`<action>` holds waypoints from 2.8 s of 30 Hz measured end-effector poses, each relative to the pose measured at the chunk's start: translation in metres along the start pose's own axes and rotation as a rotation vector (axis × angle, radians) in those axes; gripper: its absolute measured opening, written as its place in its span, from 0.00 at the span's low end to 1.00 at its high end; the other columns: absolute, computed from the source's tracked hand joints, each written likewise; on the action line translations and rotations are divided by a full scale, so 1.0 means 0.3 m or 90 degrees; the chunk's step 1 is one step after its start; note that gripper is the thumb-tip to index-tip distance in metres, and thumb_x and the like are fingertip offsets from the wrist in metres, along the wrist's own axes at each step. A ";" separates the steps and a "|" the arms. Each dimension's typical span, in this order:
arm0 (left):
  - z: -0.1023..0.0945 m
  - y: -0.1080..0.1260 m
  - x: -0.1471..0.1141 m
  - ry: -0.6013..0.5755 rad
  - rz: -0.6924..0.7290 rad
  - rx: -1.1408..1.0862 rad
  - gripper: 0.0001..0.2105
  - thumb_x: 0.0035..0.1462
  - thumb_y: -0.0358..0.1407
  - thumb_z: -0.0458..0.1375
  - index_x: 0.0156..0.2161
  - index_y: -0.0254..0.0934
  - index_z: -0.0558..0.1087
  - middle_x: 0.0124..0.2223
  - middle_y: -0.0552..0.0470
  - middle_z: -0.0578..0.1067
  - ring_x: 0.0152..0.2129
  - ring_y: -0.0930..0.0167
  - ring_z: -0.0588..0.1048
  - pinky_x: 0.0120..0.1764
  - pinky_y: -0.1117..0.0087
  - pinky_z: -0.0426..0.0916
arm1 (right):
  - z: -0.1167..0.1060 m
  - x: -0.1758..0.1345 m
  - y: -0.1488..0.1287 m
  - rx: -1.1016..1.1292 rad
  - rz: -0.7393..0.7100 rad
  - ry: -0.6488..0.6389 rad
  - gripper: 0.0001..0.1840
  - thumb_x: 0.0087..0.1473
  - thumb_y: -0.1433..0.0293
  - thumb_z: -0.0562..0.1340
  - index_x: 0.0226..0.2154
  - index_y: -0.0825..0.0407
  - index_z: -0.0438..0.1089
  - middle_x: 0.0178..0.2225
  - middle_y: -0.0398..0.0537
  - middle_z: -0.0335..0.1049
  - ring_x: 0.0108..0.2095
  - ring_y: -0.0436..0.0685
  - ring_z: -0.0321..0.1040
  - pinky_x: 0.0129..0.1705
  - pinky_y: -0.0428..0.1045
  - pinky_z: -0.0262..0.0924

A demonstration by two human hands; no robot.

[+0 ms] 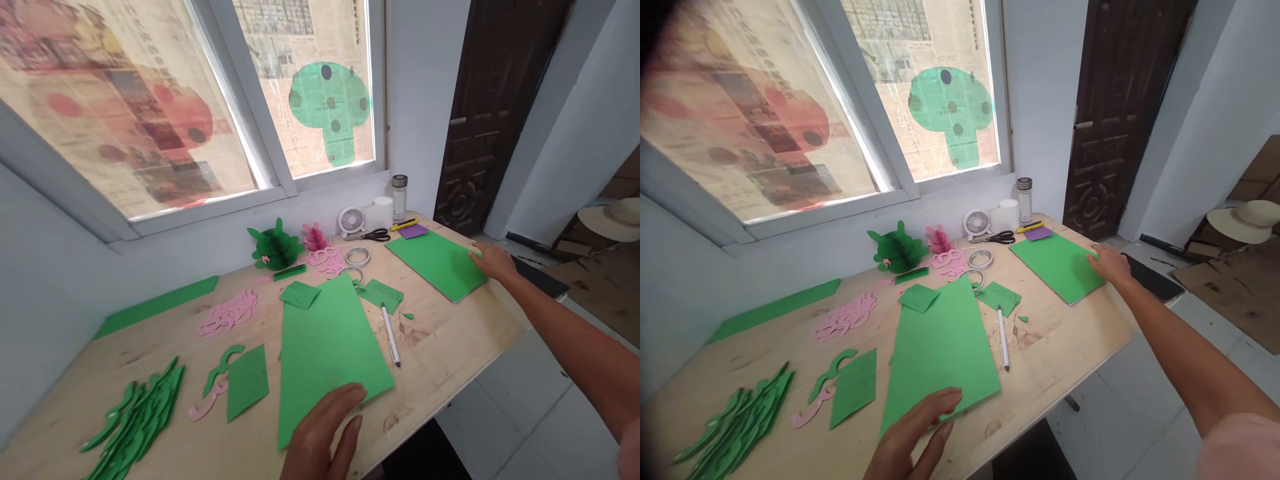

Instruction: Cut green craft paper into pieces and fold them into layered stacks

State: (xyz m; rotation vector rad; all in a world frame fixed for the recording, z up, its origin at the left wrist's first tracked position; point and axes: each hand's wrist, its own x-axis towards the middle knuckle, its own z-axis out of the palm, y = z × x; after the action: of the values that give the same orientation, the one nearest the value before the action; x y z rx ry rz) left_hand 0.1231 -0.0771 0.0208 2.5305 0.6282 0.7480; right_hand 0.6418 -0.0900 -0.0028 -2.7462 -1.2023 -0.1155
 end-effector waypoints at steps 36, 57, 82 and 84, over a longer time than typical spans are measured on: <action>0.569 -0.061 0.988 -0.309 0.659 0.365 0.07 0.52 0.24 0.55 0.26 0.31 0.72 0.25 0.44 0.75 0.25 0.67 0.75 0.21 0.72 0.63 | 0.124 0.127 -0.115 -0.126 0.060 0.024 0.24 0.60 0.66 0.45 0.47 0.61 0.69 0.50 0.67 0.63 0.50 0.69 0.58 0.46 0.59 0.54; 0.544 -0.040 1.049 -0.361 0.675 0.388 0.07 0.55 0.25 0.53 0.29 0.32 0.72 0.28 0.43 0.75 0.27 0.66 0.76 0.22 0.70 0.61 | 0.130 0.110 -0.122 -0.132 0.055 0.060 0.24 0.60 0.66 0.45 0.46 0.62 0.69 0.49 0.67 0.63 0.49 0.68 0.57 0.46 0.58 0.52; 0.548 -0.136 1.049 -0.270 0.784 0.387 0.14 0.62 0.27 0.42 0.32 0.33 0.69 0.43 0.41 0.70 0.28 0.71 0.68 0.28 0.67 0.61 | 0.131 0.099 -0.129 -0.107 0.053 0.074 0.24 0.61 0.65 0.44 0.47 0.62 0.67 0.50 0.66 0.62 0.49 0.69 0.55 0.46 0.58 0.50; 0.551 -0.134 1.051 -0.276 0.778 0.383 0.13 0.62 0.28 0.43 0.32 0.33 0.69 0.37 0.42 0.70 0.27 0.70 0.68 0.27 0.67 0.61 | 0.131 0.099 -0.129 -0.106 0.053 0.073 0.24 0.61 0.65 0.44 0.47 0.63 0.67 0.50 0.66 0.62 0.49 0.70 0.55 0.46 0.59 0.50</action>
State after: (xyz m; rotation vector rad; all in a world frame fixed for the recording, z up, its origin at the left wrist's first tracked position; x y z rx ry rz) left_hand 0.4455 0.0778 -0.0015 3.3468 -1.1100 0.2857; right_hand 0.6341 -0.0362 -0.0339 -2.8811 -1.0940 -0.3740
